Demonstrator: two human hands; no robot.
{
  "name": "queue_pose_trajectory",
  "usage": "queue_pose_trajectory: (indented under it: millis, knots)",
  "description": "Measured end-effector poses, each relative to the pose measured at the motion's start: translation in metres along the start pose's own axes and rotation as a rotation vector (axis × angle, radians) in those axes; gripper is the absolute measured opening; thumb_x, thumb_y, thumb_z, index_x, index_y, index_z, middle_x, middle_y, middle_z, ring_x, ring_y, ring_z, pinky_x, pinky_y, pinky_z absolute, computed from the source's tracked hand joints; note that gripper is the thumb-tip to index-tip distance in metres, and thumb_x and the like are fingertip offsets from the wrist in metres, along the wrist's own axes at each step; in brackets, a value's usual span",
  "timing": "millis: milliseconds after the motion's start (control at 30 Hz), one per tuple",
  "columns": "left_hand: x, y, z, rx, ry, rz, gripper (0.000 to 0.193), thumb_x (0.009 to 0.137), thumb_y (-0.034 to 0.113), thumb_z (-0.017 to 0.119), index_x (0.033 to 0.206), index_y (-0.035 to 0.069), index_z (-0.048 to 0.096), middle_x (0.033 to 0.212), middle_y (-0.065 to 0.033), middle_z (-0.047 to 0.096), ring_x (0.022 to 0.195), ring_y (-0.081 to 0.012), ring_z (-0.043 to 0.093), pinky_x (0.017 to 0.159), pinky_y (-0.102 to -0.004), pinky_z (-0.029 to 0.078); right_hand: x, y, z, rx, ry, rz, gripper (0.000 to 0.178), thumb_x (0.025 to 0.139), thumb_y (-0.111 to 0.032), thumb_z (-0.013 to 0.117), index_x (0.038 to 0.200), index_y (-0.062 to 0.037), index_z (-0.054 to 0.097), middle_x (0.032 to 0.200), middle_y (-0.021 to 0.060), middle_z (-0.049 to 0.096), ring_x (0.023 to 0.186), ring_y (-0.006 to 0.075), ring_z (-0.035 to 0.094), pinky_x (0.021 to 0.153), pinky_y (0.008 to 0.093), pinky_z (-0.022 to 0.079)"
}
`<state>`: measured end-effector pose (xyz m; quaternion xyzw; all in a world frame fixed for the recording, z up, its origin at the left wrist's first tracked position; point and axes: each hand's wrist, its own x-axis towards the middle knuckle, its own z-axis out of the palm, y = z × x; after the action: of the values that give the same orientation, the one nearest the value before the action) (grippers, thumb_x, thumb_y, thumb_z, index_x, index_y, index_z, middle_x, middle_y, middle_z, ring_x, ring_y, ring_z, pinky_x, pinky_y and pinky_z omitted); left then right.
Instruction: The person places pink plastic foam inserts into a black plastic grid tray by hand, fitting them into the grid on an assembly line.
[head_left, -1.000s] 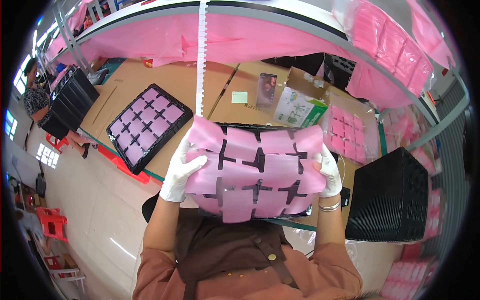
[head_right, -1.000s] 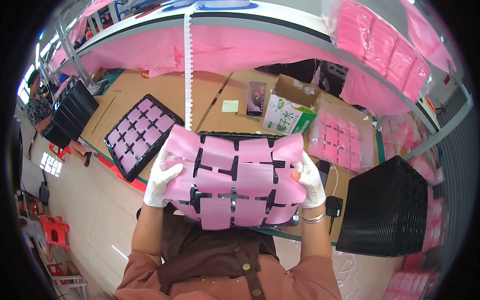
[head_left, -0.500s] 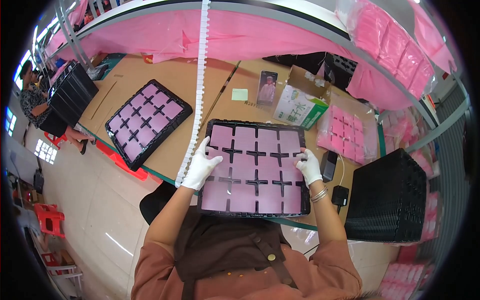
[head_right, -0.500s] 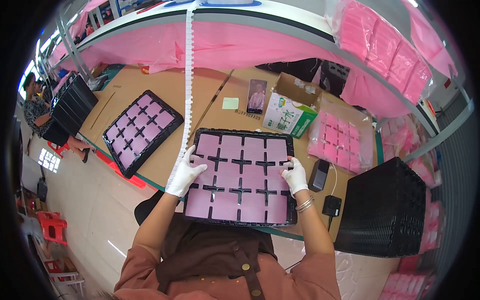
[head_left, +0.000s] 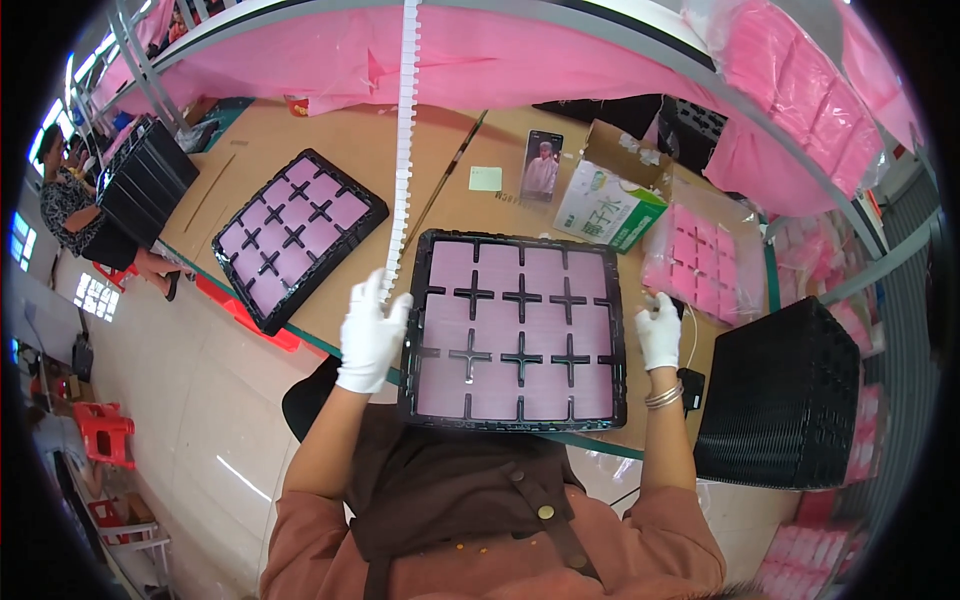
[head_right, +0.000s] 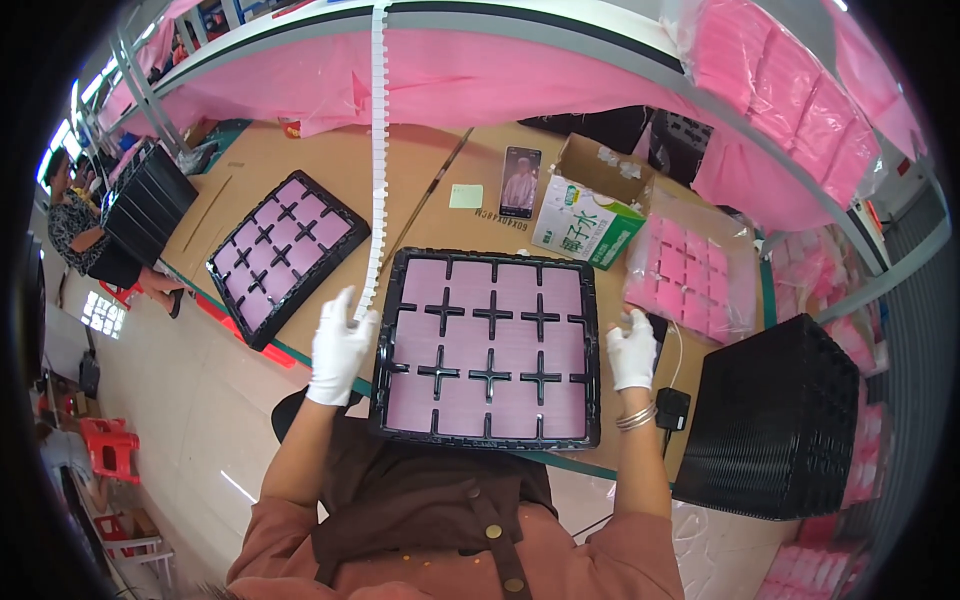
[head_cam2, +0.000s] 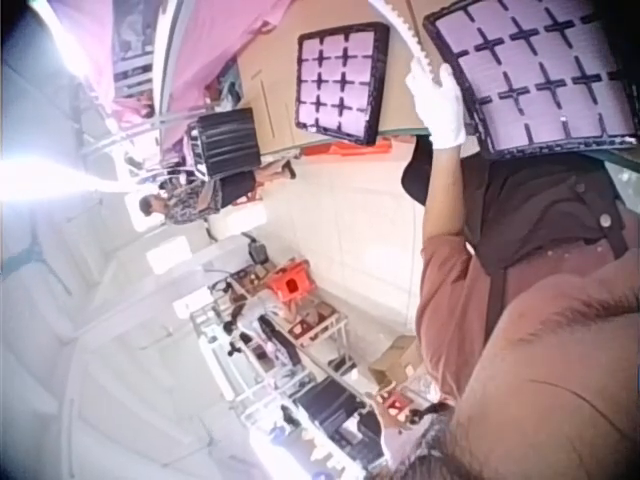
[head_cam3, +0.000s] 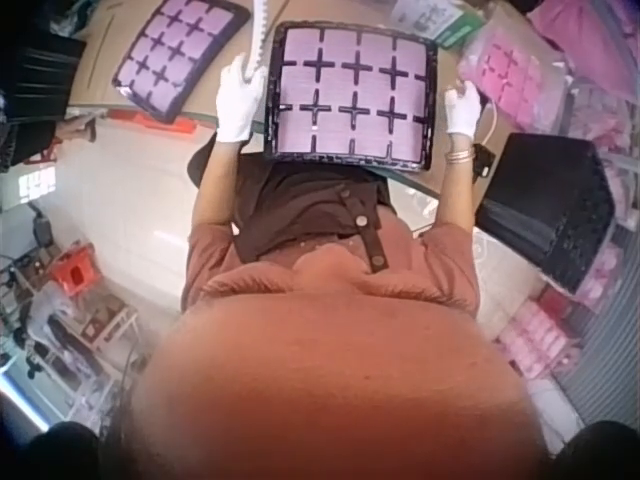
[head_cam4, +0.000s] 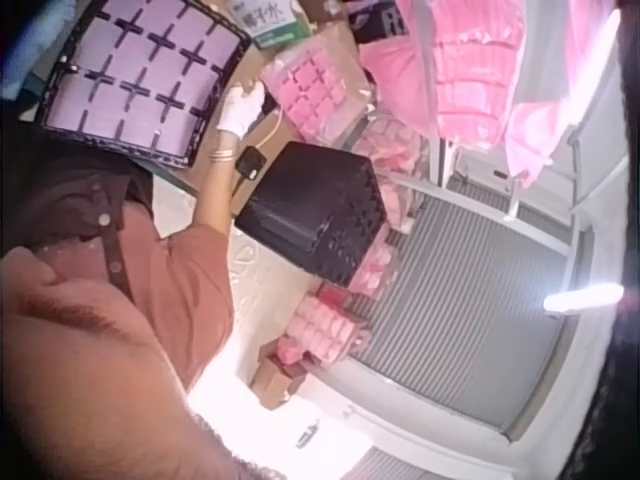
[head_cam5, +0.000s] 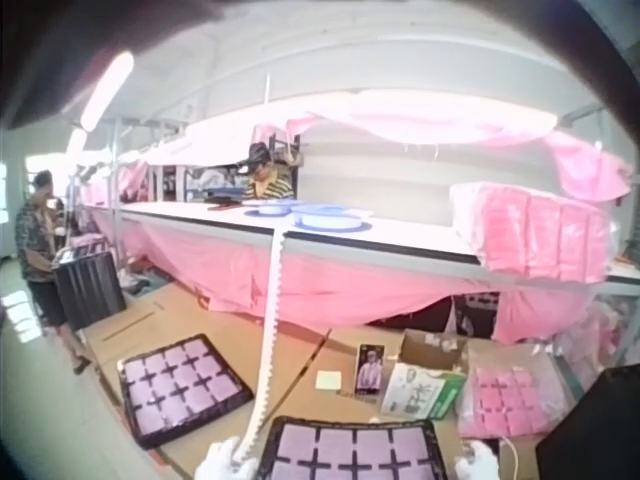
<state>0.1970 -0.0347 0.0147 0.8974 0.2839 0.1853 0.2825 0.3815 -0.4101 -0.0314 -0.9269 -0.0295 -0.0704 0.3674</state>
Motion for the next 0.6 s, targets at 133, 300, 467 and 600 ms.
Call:
queue_pose_trajectory:
  millis: [133,300,467,600]
  knots:
    - [0.019,0.014,0.008,0.124,0.058,0.235,0.050,0.087,0.032,0.063,0.125,0.002,0.049,0.115,-0.0198,0.054,0.102,-0.0349,0.058,0.085,-0.0431,0.048,0.039,0.021,0.024,0.361,-0.085,0.020,0.032,0.085,-0.008,0.061,0.114,0.0028,0.057,0.099,0.0125,0.066,0.083,0.0191,0.064,0.077,0.0298,0.051]
    - [0.043,0.031,0.086,0.318,-0.156,0.594,0.068,0.089,0.050,0.054,0.129,-0.003,0.046,0.136,-0.0227,0.045,0.126,-0.0370,0.041,0.106,-0.0443,0.031,0.071,-0.037,0.076,1.204,-0.608,0.219,0.028,0.086,-0.010,0.061,0.110,0.0024,0.054,0.102,0.0131,0.063,0.088,0.0228,0.063,0.078,0.0346,0.053]
    - [0.035,0.016,0.079,0.397,-0.303,0.596,0.071,0.088,0.053,0.053,0.131,-0.004,0.045,0.137,-0.0210,0.045,0.133,-0.0340,0.037,0.110,-0.0429,0.027,0.087,-0.010,0.083,1.131,-0.644,0.429,0.018,0.083,-0.002,0.054,0.101,0.0026,0.051,0.103,0.0266,0.060,0.098,0.0444,0.061,0.087,0.0510,0.052]
    - [0.027,0.005,0.029,0.410,-0.391,0.658,0.070,0.086,0.051,0.056,0.128,-0.004,0.046,0.136,-0.0216,0.046,0.132,-0.0341,0.038,0.110,-0.0428,0.028,0.058,-0.009,0.033,0.884,-0.525,0.386,0.014,0.086,-0.008,0.058,0.097,-0.0032,0.051,0.098,0.0142,0.061,0.091,0.0289,0.066,0.078,0.0396,0.055]
